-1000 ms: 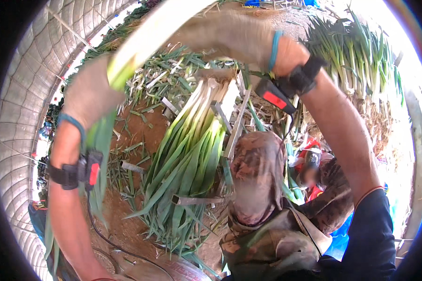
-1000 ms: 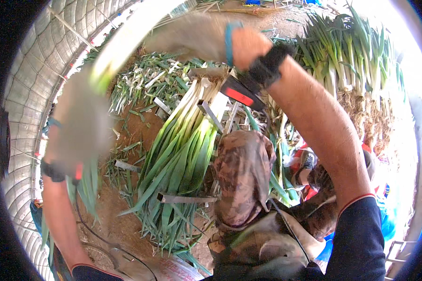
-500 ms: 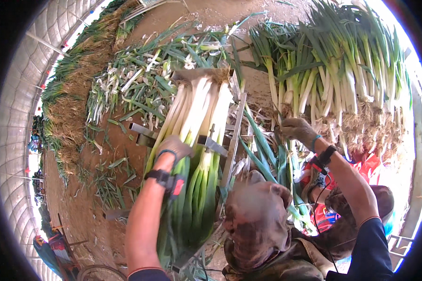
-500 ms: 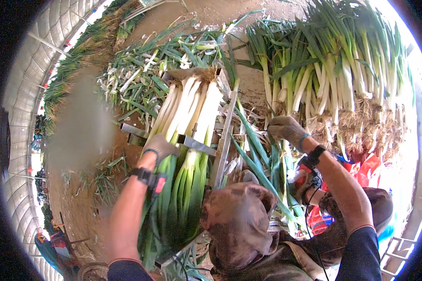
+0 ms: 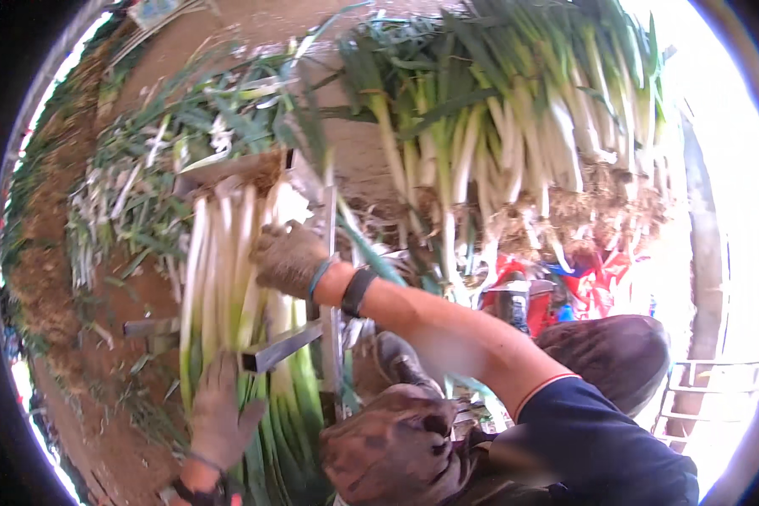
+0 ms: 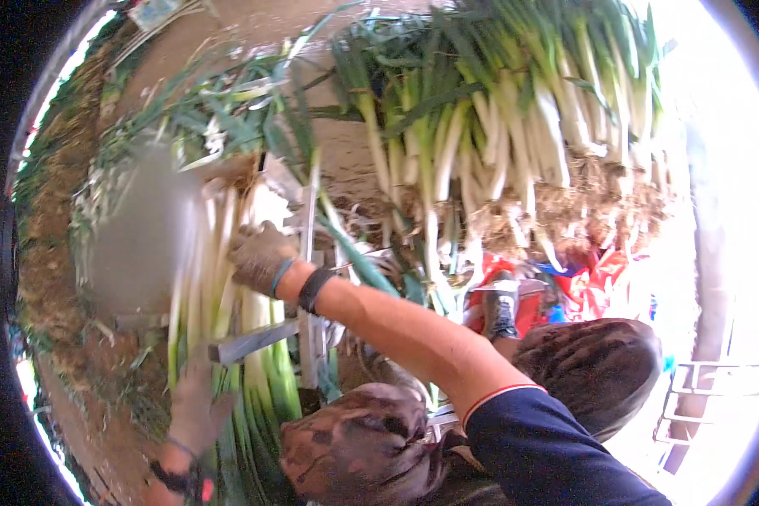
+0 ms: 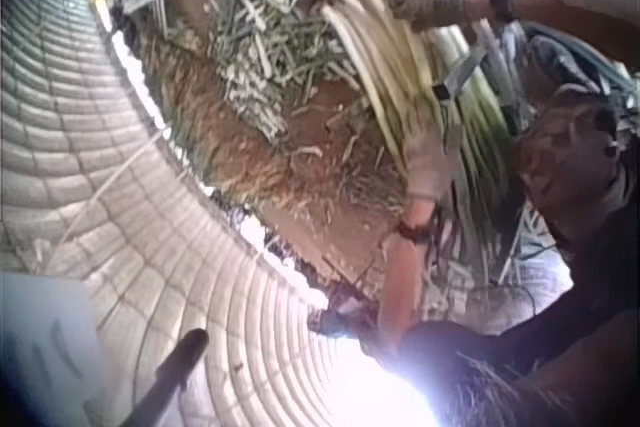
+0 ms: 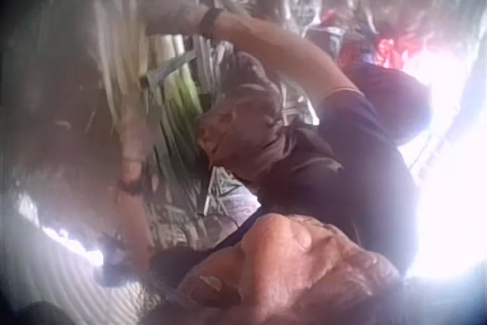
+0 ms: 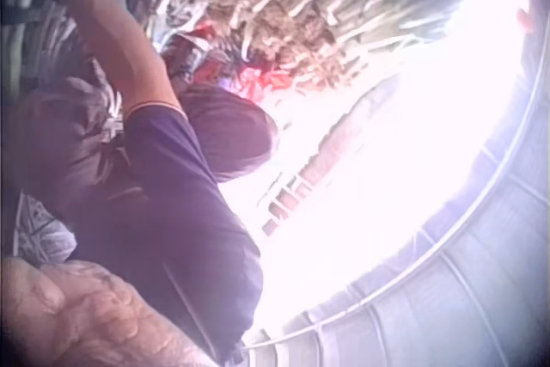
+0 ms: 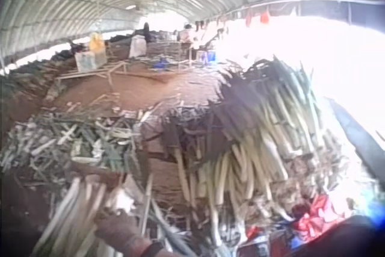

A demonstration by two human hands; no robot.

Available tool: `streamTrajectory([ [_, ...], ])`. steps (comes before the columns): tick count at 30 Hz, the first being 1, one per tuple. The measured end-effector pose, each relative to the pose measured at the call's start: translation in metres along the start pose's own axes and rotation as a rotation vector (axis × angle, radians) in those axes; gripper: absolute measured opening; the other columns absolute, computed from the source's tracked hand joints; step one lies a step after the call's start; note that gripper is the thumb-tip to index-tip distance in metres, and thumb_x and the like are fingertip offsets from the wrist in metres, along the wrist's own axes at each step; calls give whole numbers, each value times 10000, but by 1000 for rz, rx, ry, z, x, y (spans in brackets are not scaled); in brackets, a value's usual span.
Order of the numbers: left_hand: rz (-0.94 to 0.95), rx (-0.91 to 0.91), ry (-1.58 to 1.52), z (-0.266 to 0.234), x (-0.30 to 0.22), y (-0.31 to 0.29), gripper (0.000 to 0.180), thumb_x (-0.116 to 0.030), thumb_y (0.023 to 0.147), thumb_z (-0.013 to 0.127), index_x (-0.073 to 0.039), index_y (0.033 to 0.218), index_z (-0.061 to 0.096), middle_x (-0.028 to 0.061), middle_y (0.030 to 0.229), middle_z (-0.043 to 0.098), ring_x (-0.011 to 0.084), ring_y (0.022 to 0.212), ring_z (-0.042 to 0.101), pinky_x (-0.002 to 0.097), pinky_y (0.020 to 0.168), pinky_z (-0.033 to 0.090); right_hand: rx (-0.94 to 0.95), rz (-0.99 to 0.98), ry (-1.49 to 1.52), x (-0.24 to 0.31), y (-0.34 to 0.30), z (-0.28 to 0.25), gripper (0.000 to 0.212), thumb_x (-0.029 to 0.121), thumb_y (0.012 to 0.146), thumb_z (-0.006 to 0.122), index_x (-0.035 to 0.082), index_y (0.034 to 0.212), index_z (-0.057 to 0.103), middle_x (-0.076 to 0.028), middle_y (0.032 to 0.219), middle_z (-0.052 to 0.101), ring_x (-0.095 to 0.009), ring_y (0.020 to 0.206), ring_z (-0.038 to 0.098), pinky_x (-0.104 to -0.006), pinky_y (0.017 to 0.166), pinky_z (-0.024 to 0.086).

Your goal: Sort and arrange large leeks into a metal rack for processing.

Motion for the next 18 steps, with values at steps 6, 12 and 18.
streamTrajectory([
  [6,82,-63,-110,52,-10,23,905,-368,1061,823,14,1796,457,429,1803,451,659,1624,478,676,1351,430,20,83,-80,-10,-14,-3,452,375,1085,785,153,1477,810,-97,1638,723,-349,1621,603,-606,1270,500],
  [12,6,-88,-133,58,0,5,918,-291,993,833,63,1754,461,437,1748,494,690,1571,511,690,1302,460,-321,154,295,-57,-94,-30,477,259,1034,862,97,1472,762,-160,1471,795,-394,1345,769,-524,1156,631],
  [18,45,-72,-128,85,22,18,815,-217,953,826,87,1665,570,404,1563,651,657,1432,612,657,1207,515,-417,1333,234,-250,-266,13,699,437,995,895,24,1528,708,-274,1486,791,-489,1316,790,-576,1097,639],
])
Point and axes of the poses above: each hand's wrist, its own y-axis towards the middle knuckle, its own z-axis out of the palm, x = y × z, the point moved 3 cm from there along y, towards the middle knuckle
